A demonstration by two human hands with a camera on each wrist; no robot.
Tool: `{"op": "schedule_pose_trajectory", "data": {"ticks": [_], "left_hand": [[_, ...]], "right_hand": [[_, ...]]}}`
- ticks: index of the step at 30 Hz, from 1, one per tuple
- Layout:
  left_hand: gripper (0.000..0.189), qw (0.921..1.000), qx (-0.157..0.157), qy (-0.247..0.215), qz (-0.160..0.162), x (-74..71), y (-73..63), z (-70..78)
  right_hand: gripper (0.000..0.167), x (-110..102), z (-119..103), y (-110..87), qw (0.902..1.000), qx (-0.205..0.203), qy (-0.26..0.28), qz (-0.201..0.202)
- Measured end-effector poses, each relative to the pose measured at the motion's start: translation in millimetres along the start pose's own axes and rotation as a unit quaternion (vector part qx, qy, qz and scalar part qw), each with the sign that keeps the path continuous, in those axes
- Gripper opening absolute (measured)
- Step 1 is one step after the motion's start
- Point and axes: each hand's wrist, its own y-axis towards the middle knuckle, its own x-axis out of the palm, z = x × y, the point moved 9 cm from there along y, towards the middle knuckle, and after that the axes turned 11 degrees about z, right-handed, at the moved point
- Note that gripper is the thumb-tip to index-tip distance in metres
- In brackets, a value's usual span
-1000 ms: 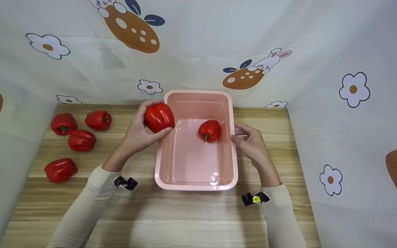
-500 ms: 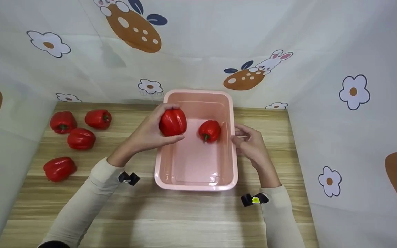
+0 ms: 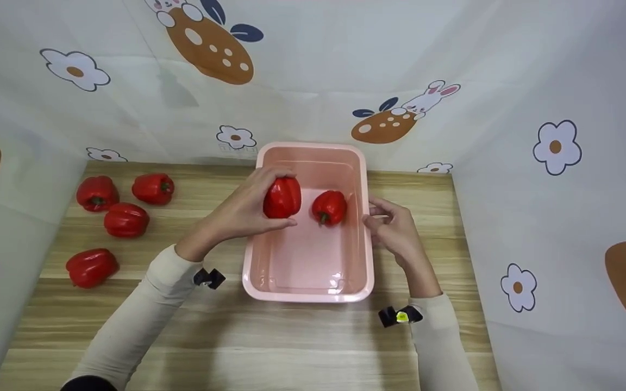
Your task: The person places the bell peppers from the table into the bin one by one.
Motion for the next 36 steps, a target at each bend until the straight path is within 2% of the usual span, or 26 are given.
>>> {"op": "schedule_pose_trajectory", "data": {"ticks": [7,13,17,24,32,36], "left_hand": [[0.071,0.9996,0.016,0.0,0.023,-1.8,2.1,4.5],[0.065,0.9965,0.049,-0.006,0.067,-16.1,2.7,11.7],[0.061,0.9946,0.064,0.003,0.082,-23.1,1.5,11.0],[0.06,0.9955,0.036,0.014,0.087,-28.7,-11.4,-4.1],[0.062,0.9942,-0.009,0.008,0.107,-36.7,-36.0,-30.2],[0.061,0.9906,-0.032,0.003,0.133,-45.7,-54.2,-46.5]], "right_hand": [[0.054,1,2,0.7,1.0,0.001,-0.005,0.004],[0.053,3,1,0.8,1.0,-0.005,-0.003,-0.001],[0.053,1,1,-0.2,1.0,-0.006,-0.005,0.001],[0.053,3,0,-0.1,1.0,-0.007,-0.003,-0.002],[0.054,1,0,-0.3,0.9999,-0.01,-0.006,-0.007],[0.055,1,0,-0.7,0.9999,-0.006,0.0,-0.008]]}}
